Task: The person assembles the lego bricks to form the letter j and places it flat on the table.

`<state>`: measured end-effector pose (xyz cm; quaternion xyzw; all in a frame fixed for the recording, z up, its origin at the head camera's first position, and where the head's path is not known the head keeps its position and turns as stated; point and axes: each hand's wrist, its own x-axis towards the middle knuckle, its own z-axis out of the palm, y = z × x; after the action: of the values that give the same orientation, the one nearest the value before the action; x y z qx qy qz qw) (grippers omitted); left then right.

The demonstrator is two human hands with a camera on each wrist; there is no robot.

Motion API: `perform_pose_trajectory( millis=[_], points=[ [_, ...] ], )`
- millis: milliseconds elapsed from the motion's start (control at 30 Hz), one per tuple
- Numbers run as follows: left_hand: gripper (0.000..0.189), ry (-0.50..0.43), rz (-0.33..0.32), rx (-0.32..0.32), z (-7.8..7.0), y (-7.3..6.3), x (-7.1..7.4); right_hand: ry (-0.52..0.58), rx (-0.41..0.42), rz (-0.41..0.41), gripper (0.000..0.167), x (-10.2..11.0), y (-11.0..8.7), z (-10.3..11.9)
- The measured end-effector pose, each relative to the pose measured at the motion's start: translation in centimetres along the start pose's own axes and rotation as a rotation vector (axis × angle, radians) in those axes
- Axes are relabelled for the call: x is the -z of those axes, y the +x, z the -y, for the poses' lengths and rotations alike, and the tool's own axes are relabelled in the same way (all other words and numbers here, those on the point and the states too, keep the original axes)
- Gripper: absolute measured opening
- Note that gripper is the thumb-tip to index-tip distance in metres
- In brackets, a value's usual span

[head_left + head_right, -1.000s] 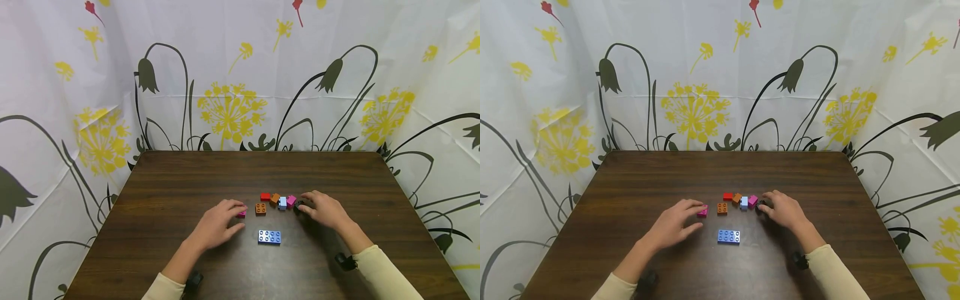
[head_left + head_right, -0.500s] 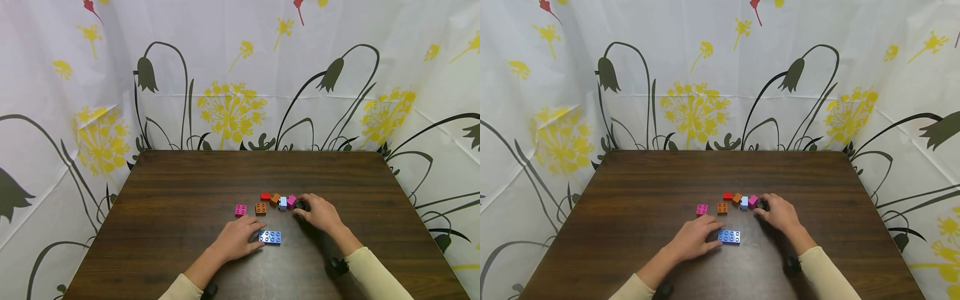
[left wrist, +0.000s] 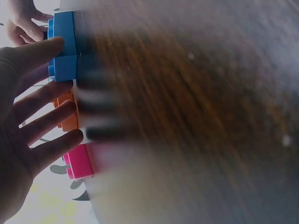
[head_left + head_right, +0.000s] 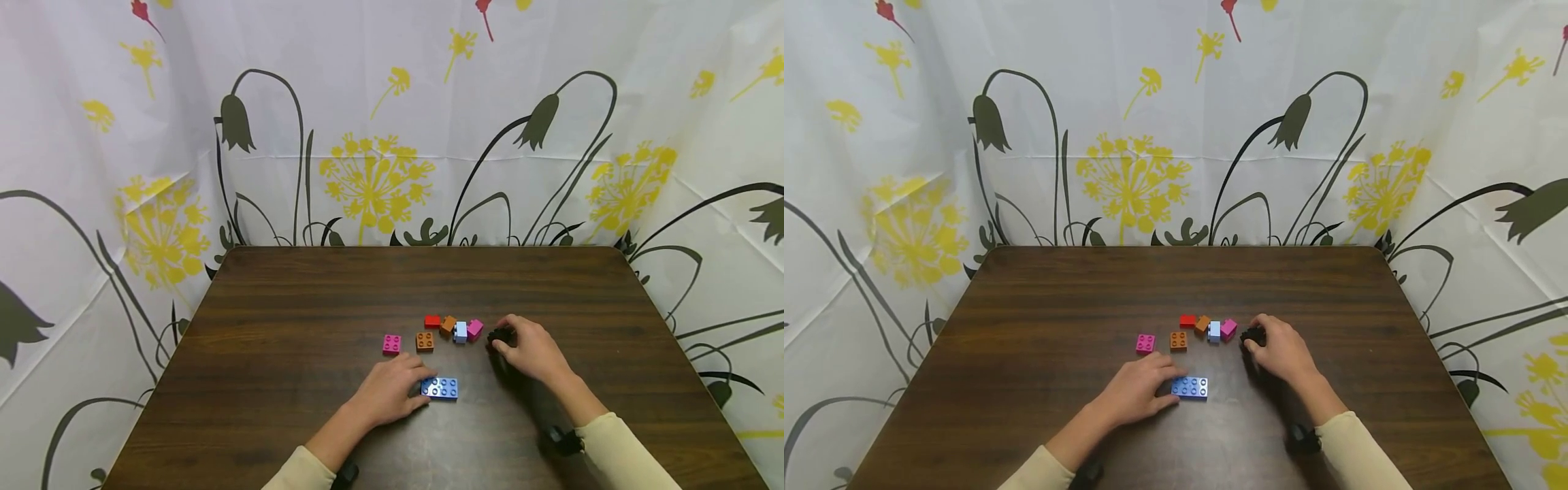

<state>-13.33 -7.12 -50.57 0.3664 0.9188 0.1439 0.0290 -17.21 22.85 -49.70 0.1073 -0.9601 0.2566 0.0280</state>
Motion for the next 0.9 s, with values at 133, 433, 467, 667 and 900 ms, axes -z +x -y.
perform_pose_trajectory(
  millis=[133,433,467,667,900],
  points=[
    [0.039,-0.009,-0.008,-0.005,0.1,0.2,-0.2,0.048,0.024,-0.017,0.030,0.4,-0.6,0.3],
    [0.039,-0.012,-0.004,0.006,0.1,0.5,-0.3,0.154,0.108,0.008,0.032,0.1,-1.9,2.3],
    [0.039,-0.010,-0.008,0.004,0.1,0.5,-0.3,0.168,0.123,0.022,0.032,0.0,-2.0,2.5],
    [0.038,-0.010,-0.019,-0.005,0.2,0.7,-0.2,0.197,0.241,0.124,0.041,-1.2,-3.1,3.6],
    [0.038,-0.026,-0.002,-0.004,0.2,0.8,-0.1,0.182,0.329,0.155,0.044,-2.3,-3.9,4.3]
  ],
)
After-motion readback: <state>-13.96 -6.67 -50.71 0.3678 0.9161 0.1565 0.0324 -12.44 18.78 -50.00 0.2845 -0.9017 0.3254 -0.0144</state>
